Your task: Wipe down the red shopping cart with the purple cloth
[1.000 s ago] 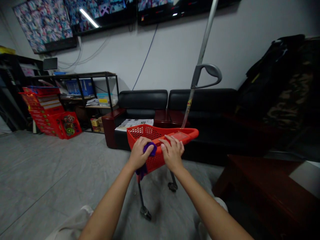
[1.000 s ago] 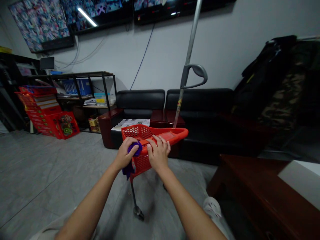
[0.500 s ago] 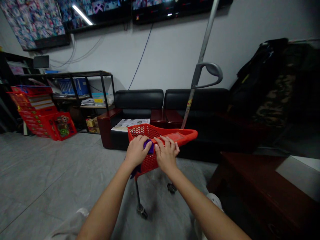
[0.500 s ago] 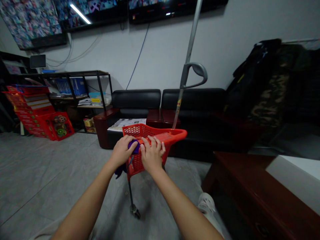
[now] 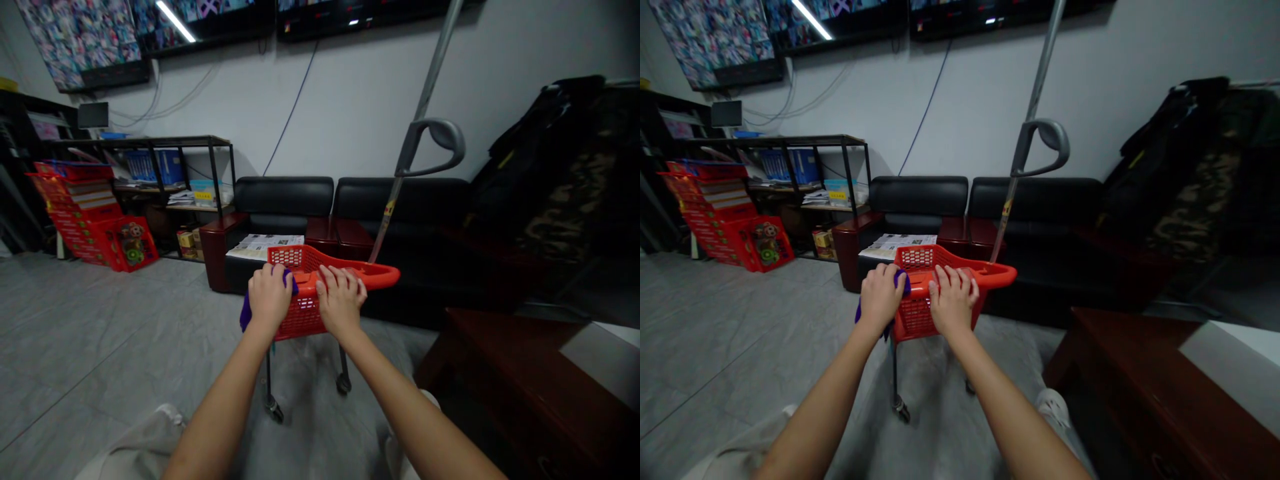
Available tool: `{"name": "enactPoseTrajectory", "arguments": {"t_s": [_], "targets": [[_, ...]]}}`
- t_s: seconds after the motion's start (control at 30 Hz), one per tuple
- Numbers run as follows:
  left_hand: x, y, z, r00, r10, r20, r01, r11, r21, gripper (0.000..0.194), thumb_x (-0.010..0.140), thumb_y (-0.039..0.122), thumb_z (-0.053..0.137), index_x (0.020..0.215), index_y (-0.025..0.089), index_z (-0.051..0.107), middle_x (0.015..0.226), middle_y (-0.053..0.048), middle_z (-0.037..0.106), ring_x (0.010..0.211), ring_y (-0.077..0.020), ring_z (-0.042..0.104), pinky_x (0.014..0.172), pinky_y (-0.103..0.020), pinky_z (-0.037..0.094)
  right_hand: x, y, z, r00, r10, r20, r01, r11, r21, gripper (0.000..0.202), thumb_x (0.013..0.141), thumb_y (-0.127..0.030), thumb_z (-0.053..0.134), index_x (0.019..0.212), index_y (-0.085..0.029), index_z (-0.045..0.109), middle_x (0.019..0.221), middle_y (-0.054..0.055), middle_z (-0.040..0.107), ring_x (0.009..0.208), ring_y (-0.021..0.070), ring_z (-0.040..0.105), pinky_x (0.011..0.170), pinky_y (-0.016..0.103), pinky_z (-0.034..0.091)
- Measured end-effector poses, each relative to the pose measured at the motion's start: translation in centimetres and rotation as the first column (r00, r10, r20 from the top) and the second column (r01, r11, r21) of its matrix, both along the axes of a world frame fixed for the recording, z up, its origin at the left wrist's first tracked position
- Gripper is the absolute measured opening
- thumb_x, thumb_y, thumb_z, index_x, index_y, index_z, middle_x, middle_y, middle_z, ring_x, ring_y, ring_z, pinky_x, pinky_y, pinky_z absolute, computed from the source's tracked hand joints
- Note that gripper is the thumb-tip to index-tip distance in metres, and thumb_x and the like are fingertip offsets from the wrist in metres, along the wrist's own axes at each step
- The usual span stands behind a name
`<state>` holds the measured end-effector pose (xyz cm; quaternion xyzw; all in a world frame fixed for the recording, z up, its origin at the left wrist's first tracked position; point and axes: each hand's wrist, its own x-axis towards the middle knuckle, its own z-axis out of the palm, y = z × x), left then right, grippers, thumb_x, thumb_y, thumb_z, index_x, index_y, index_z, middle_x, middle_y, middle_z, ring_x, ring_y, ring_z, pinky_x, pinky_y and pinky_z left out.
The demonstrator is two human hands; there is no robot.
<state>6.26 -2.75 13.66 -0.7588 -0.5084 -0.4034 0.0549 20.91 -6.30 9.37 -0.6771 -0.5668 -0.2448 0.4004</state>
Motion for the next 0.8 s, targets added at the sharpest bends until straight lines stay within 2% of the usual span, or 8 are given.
{"name": "enactPoseTrajectory", "arguments": {"t_s": [0.07,0.13,0.27,0.37,0.5,0.63,0.73,0.8], "targets": [[1.2,-1.0,0.2,0.997,0.052,-0.063,-0.048,0.996,0.075,0.018,0.092,0.032,0.051,0.098,0.02,0.063,0.1,-0.012,0.061,0.096,-0.028,0.055,0.085,-0.041,0.043,-0.6,-0.1,0.3,1.0,-0.004,0.01,0.004,1.0,-0.015,0.043,0.098,-0.04,0.036,0.134,-0.026,0.056,0.136,0.007,0.058,0.128,0.0279,0.04,0.108,0.052,0.02],[1.5,-1.2,0.3,0.993,0.05,-0.111,-0.038,0.994,0.103,0.019,0.093,0.032,0.05,0.099,0.02,0.063,0.1,-0.013,0.061,0.095,-0.0281,0.055,0.084,-0.041,0.043,-0.5,-0.4,0.6,0.999,0.023,0.036,-0.021,0.998,-0.052,0.042,0.099,-0.039,0.035,0.133,-0.027,0.057,0.137,0.006,0.058,0.127,0.0274,0.041,0.107,0.05,0.021],[-0.8,0.4,0.5,0.983,0.024,-0.18,-0.02,1.0,0.025,0.026,0.095,0.038,0.046,0.105,0.02,0.062,0.1,-0.012,0.061,0.09,-0.0263,0.056,0.079,-0.038,0.044,1.0,-0.8,1.1,0.991,0.102,0.085,-0.093,0.99,-0.101,0.041,0.099,-0.037,0.034,0.131,-0.028,0.059,0.137,0.004,0.059,0.125,0.0244,0.045,0.107,0.046,0.023],[-2.2,1.3,0.5,0.981,0.098,-0.167,-0.098,0.995,0.005,0.027,0.096,0.039,0.045,0.106,0.02,0.062,0.1,-0.012,0.062,0.09,-0.0259,0.057,0.078,-0.036,0.044,0.8,-0.7,1.0,0.993,0.099,0.063,-0.094,0.992,-0.081,0.042,0.099,-0.035,0.033,0.13,-0.027,0.06,0.137,0.004,0.059,0.126,0.0238,0.044,0.108,0.045,0.022],[-0.3,1.0,0.4,0.976,0.178,-0.126,-0.171,0.983,0.06,0.024,0.095,0.036,0.047,0.102,0.019,0.062,0.099,-0.012,0.062,0.092,-0.0269,0.057,0.08,-0.038,0.044,-1.5,-0.3,0.8,0.994,0.108,0.034,-0.105,0.992,-0.065,0.041,0.099,-0.034,0.034,0.131,-0.026,0.059,0.136,0.004,0.06,0.123,0.0245,0.046,0.105,0.046,0.023],[1.5,0.7,0.6,0.983,0.116,-0.14,-0.108,0.992,0.067,0.026,0.096,0.036,0.043,0.104,0.018,0.061,0.101,-0.013,0.062,0.09,-0.0272,0.058,0.078,-0.038,0.044,-2.4,-0.7,1.1,0.986,0.155,0.064,-0.149,0.985,-0.088,0.041,0.099,-0.033,0.034,0.133,-0.027,0.057,0.138,0.003,0.058,0.125,0.0229,0.046,0.106,0.044,0.024],[0.6,1.2,0.6,0.986,0.048,-0.158,-0.046,0.999,0.021,0.028,0.097,0.037,0.041,0.106,0.018,0.06,0.101,-0.013,0.062,0.091,-0.0272,0.059,0.08,-0.038,0.044,-0.9,-1.6,1.4,0.981,0.148,0.125,-0.136,0.986,-0.1,0.041,0.099,-0.033,0.036,0.134,-0.027,0.056,0.145,0.003,0.052,0.129,0.0223,0.044,0.107,0.043,0.024],[-0.5,1.8,0.7,0.99,0.015,-0.14,-0.015,1.0,0.001,0.028,0.097,0.038,0.042,0.107,0.019,0.06,0.101,-0.012,0.062,0.093,-0.0266,0.059,0.082,-0.037,0.043,0.8,-2.3,1.2,0.991,0.05,0.12,-0.044,0.998,-0.051,0.041,0.099,-0.034,0.036,0.133,-0.025,0.056,0.147,0.005,0.049,0.131,0.0247,0.042,0.108,0.047,0.022]]}}
